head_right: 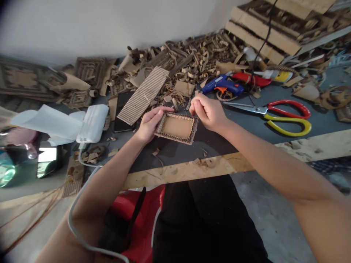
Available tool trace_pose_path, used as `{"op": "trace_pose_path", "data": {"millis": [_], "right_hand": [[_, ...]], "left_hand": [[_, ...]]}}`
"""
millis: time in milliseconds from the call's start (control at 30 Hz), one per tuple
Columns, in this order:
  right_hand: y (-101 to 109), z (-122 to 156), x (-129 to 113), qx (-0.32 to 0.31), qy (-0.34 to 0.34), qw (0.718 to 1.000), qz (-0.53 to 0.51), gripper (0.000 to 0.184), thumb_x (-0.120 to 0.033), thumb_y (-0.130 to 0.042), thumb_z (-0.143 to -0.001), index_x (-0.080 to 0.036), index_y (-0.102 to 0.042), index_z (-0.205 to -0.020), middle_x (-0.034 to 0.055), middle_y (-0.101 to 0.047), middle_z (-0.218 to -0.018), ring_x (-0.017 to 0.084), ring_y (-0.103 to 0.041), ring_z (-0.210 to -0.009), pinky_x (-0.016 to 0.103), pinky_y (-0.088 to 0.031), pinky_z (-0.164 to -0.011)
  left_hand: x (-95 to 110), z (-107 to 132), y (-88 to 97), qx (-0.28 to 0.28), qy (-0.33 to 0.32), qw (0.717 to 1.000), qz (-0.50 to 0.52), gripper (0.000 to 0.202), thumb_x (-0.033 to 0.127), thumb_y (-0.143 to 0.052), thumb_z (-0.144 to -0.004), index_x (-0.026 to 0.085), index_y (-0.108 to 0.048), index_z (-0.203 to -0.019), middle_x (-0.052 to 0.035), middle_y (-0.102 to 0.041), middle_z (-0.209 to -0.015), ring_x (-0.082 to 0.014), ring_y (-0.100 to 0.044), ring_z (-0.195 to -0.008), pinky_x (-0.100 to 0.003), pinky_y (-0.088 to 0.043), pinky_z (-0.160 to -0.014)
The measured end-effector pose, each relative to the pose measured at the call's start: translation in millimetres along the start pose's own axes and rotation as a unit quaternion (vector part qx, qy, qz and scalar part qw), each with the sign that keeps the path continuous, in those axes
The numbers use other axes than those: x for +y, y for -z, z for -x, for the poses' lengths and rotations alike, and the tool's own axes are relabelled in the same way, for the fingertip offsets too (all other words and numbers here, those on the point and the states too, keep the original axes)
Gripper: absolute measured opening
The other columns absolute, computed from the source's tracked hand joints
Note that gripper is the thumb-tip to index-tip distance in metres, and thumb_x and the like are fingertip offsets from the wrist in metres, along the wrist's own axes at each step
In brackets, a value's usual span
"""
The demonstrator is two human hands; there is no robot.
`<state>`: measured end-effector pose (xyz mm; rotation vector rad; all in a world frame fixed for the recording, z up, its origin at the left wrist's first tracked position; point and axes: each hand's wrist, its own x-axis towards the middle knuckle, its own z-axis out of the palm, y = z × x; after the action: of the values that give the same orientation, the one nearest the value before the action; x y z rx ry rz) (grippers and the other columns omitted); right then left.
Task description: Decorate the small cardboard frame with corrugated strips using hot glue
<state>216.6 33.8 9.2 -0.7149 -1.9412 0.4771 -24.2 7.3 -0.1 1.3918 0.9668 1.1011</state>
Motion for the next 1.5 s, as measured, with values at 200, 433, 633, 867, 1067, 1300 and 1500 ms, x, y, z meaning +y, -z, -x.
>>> {"op": "trace_pose_path", "data": {"millis": [200, 433, 633, 867, 1067, 1300, 1500], "right_hand": [[1.1, -2.9, -8.0, -0.084, -0.110, 0.982, -0.125, 0.059, -0.065, -0.030, -0.102, -0.020, -0.068, -0.100, 0.0040, -0.068, -0.081, 0.011, -0.060, -0.069, 0.024, -0.045, -0.061], [4.5, -6.8, -11.8, -0.249, -0.157, 0.946, -0.140, 0.056, -0.068, -0.062, -0.087, -0.013, -0.071, -0.077, -0.0014, -0.055, -0.058, 0.007, -0.043, -0.053, 0.022, -0.029, -0.048], [-0.3, -5.2, -13.3, -0.246, -0.186, 0.939, -0.148, 0.042, -0.054, -0.071, -0.083, -0.014, -0.066, -0.070, -0.0041, -0.050, -0.055, 0.006, -0.040, -0.051, 0.021, -0.027, -0.046], [-7.4, -1.5, -8.2, -0.138, -0.258, 0.940, -0.178, 0.047, -0.061, -0.069, -0.082, -0.015, -0.069, -0.093, -0.0013, -0.062, -0.064, 0.008, -0.049, -0.050, 0.022, -0.034, -0.045], [-8.1, -1.0, -6.5, -0.097, -0.256, 0.951, -0.145, 0.053, -0.067, -0.070, -0.079, -0.016, -0.070, -0.092, -0.0020, -0.061, -0.061, 0.009, -0.049, -0.049, 0.024, -0.038, -0.045], [-8.7, 2.3, -9.2, -0.022, -0.124, 0.992, 0.005, 0.058, -0.063, -0.058, -0.090, -0.018, -0.065, -0.127, 0.0099, -0.073, -0.103, 0.023, -0.069, -0.090, 0.036, -0.056, -0.072], [-9.9, -0.1, -6.5, -0.037, 0.089, 0.977, 0.188, 0.036, -0.038, -0.043, -0.103, -0.040, -0.064, -0.132, 0.0021, -0.051, -0.146, 0.026, -0.047, -0.136, 0.050, -0.037, -0.112]], "left_hand": [[-4.2, -1.8, -0.7, 0.010, -0.053, 0.997, -0.051, 0.053, 0.065, -0.061, -0.089, 0.019, -0.075, -0.110, -0.0065, -0.075, -0.110, -0.0179, -0.069, -0.098, -0.026, -0.053, -0.087], [1.2, 0.3, -3.5, 0.014, -0.008, 1.000, -0.023, 0.058, 0.064, -0.078, -0.075, 0.015, -0.076, -0.104, -0.0055, -0.077, -0.082, -0.0139, -0.069, -0.069, -0.022, -0.053, -0.064], [0.1, 1.7, -2.7, 0.037, -0.006, 0.999, -0.001, 0.056, 0.067, -0.076, -0.074, 0.017, -0.080, -0.097, -0.0062, -0.079, -0.088, -0.0155, -0.071, -0.074, -0.023, -0.056, -0.066], [-4.7, 1.5, -2.4, 0.029, 0.005, 0.998, 0.064, 0.063, 0.057, -0.087, -0.066, 0.017, -0.075, -0.112, -0.0044, -0.076, -0.086, -0.0097, -0.061, -0.054, -0.021, -0.052, -0.046], [3.0, -1.0, -6.5, 0.029, -0.009, 0.998, 0.054, 0.060, 0.056, -0.092, -0.058, 0.014, -0.072, -0.096, 0.0003, -0.069, -0.070, -0.0079, -0.060, -0.051, -0.018, -0.053, -0.045], [6.9, -2.2, -9.5, 0.121, 0.037, 0.991, 0.052, 0.058, 0.061, -0.092, -0.051, 0.014, -0.061, -0.061, 0.0046, -0.056, -0.048, -0.0049, -0.048, -0.039, -0.016, -0.046, -0.035], [10.8, -4.9, -13.6, 0.100, 0.063, 0.991, 0.057, 0.058, 0.061, -0.093, -0.047, 0.012, -0.072, -0.071, 0.0019, -0.064, -0.055, -0.0062, -0.054, -0.043, -0.017, -0.050, -0.039]]}}
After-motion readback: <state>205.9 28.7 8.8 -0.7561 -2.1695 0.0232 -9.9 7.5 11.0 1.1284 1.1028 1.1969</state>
